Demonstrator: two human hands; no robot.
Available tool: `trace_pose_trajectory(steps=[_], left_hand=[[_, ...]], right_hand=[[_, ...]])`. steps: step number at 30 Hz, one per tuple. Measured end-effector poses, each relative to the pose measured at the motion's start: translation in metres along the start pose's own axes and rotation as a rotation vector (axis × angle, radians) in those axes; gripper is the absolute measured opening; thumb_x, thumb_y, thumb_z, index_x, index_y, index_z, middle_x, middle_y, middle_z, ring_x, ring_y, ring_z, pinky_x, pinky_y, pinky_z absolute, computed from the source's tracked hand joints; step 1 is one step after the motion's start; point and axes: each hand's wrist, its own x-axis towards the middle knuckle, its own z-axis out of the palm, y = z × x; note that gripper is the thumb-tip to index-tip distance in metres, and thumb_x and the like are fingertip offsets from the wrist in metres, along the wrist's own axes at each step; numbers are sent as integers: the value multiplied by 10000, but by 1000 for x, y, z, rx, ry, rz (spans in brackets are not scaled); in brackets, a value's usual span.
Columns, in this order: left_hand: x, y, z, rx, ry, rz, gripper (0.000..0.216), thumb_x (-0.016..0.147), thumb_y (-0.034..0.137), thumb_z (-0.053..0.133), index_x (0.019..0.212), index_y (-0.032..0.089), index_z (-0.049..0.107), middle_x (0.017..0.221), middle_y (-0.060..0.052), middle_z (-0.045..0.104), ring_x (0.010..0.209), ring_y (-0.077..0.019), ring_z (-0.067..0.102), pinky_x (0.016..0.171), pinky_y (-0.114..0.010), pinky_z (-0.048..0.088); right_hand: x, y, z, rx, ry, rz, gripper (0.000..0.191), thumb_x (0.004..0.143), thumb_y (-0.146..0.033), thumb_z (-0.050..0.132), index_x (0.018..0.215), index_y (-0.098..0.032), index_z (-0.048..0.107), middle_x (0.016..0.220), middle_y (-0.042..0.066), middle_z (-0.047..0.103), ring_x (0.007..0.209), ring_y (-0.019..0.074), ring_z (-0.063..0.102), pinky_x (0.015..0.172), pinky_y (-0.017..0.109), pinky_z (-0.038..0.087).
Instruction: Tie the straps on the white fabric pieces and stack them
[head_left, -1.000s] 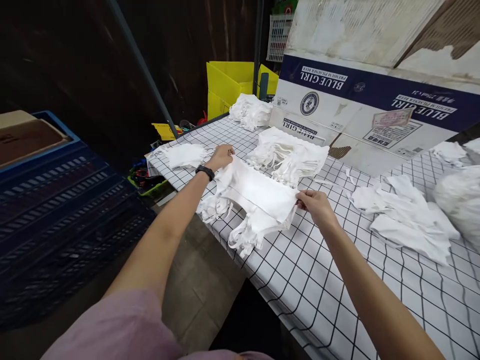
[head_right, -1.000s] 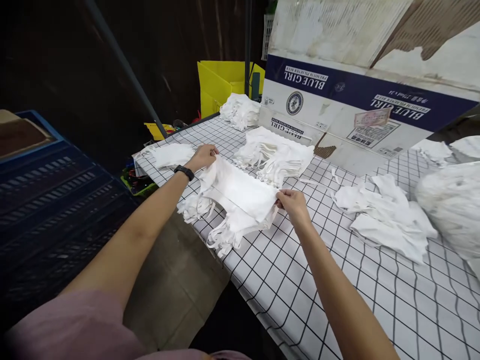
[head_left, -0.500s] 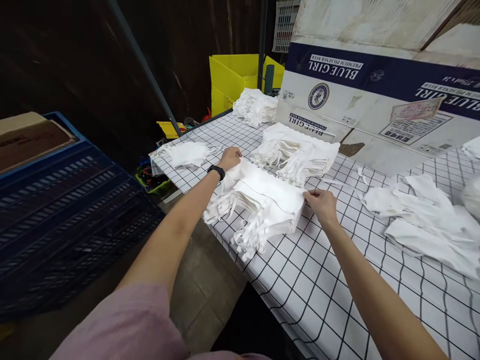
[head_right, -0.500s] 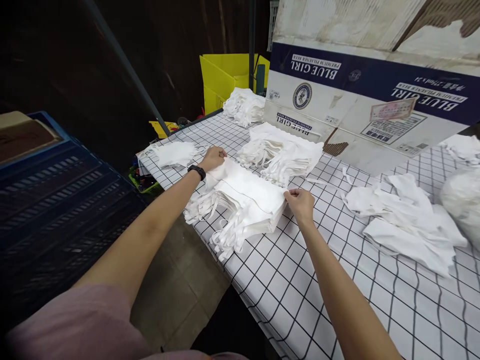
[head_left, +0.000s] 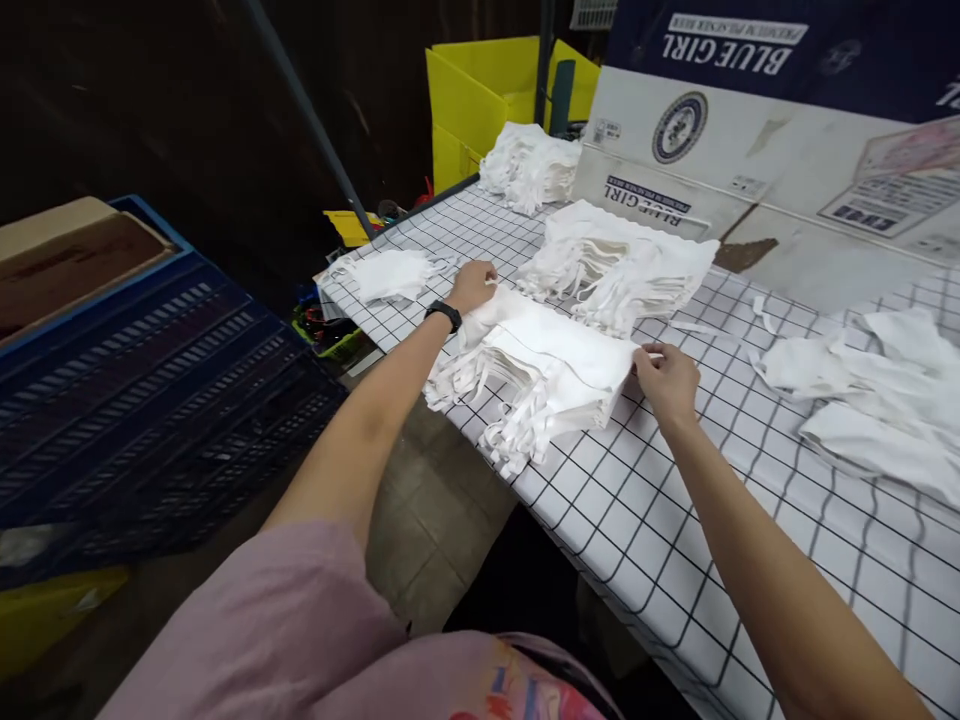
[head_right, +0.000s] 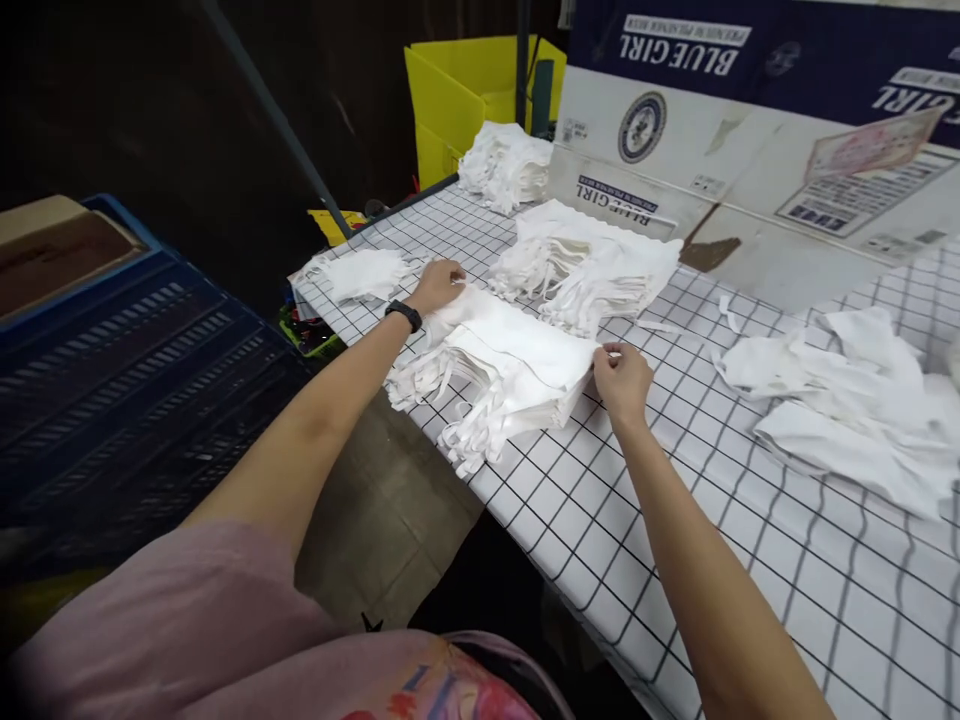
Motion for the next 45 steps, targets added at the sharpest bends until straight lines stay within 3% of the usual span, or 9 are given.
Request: trace_pose_trajectory(steps=[3,6,14,19,23,30,35,40,45], left_hand=[[-21,24,0,32,73,105,188,822,115,614,986,149,699,1179,-129,678,1267,-344,519,1145,-499,358],[-61,67,4,-12,13,334,128,878,160,584,963,163,679,1087,-88,695,1166,-285,564,1139,-450,370],[-165,176,51,-318,-246,770,144,932,241,559,908,232,701,1000,-60,731,1052,-251,619,969,-404,496],[-171,242,121,-261,-439,826,130,915,186,573,942,199,700,997,-74,730,1046,-258,614,967,-411,513],[-164,302,179,-120,-504,825,235,919,163,574,1132,164,673,1158,-117,699,1142,-281,601,1010,-418,512],[-152,377,243,-66,-455,770,206,869,84,571,1020,155,691,1259,-180,634,1269,-354,546,1032,-503,486],[-140,392,232,-177,-435,686,129,903,138,539,900,166,666,1158,-148,673,1189,-312,594,998,-469,508],[-138,392,177,-448,-495,639,127,922,210,510,954,169,625,1000,-57,719,923,-169,675,798,-277,549],[-163,364,120,-778,-727,555,80,815,212,603,839,163,662,781,-7,658,703,-118,591,603,-214,443]], right_hand=[[-15,0,-2,66,-45,-36,423,839,-436,619,1166,-170,654,749,44,718,751,236,691,812,374,528],[-39,-2,-7,113,-72,-55,552,840,-480,638,1294,-175,567,896,66,731,753,211,671,727,335,537],[-86,31,-63,10,-163,-170,231,894,-352,611,1079,-224,661,1104,66,713,817,164,663,728,305,549],[-61,84,-149,-194,103,-63,244,904,-261,539,1079,-163,678,1145,134,669,891,213,654,880,389,536],[-31,125,-206,-331,302,58,346,827,-174,538,1143,-114,665,1278,229,578,1159,350,553,1016,523,444],[-21,167,-240,-357,288,42,137,844,-253,559,874,-175,668,1130,176,644,1137,357,554,1003,539,391],[-25,160,-263,-238,270,-9,123,851,-289,547,807,-199,618,1017,116,695,989,267,614,914,411,444],[-50,122,-300,-57,207,-77,282,906,-458,538,951,-201,644,892,44,699,819,191,615,743,292,467],[-106,78,-314,249,-146,-100,337,910,-528,642,975,-197,648,824,18,629,711,153,553,608,251,422]])
